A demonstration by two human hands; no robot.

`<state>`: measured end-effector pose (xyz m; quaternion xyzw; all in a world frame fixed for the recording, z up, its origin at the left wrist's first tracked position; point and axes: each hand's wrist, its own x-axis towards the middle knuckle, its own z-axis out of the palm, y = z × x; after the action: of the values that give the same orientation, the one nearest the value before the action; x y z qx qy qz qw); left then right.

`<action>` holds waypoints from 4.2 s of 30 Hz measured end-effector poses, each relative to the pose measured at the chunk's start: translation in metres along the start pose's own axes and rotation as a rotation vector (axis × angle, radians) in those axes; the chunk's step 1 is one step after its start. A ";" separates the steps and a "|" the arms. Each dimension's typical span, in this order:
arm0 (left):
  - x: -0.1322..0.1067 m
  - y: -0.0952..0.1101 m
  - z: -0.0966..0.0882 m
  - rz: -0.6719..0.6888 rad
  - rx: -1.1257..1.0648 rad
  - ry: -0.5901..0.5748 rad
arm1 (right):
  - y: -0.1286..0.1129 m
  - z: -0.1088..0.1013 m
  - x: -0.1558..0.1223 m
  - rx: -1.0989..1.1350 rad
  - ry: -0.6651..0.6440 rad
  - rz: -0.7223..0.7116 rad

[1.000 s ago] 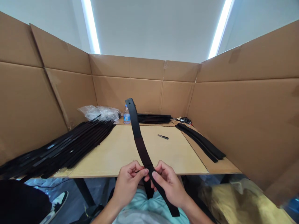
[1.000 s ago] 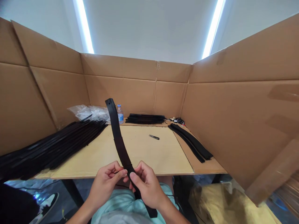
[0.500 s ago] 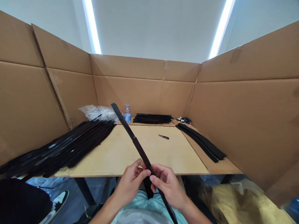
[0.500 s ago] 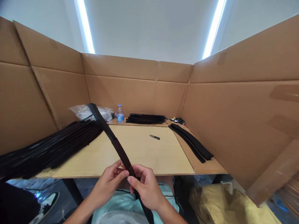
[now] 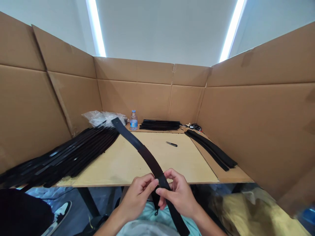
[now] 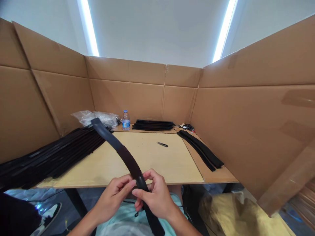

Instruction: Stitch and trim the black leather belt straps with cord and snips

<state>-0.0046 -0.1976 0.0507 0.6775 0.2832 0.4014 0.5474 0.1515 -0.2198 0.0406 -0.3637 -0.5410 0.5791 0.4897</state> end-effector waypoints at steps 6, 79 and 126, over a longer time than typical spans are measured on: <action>0.001 -0.002 -0.001 0.005 0.050 0.074 | -0.001 0.000 0.003 0.031 0.000 -0.139; -0.004 -0.008 0.008 0.038 -0.142 0.039 | -0.010 0.001 -0.002 0.014 -0.107 -0.098; -0.006 0.001 0.002 0.039 -0.121 -0.087 | -0.005 -0.001 -0.006 0.146 -0.256 -0.032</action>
<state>-0.0061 -0.2041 0.0503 0.6654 0.2210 0.3987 0.5911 0.1549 -0.2259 0.0448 -0.2413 -0.5613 0.6506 0.4510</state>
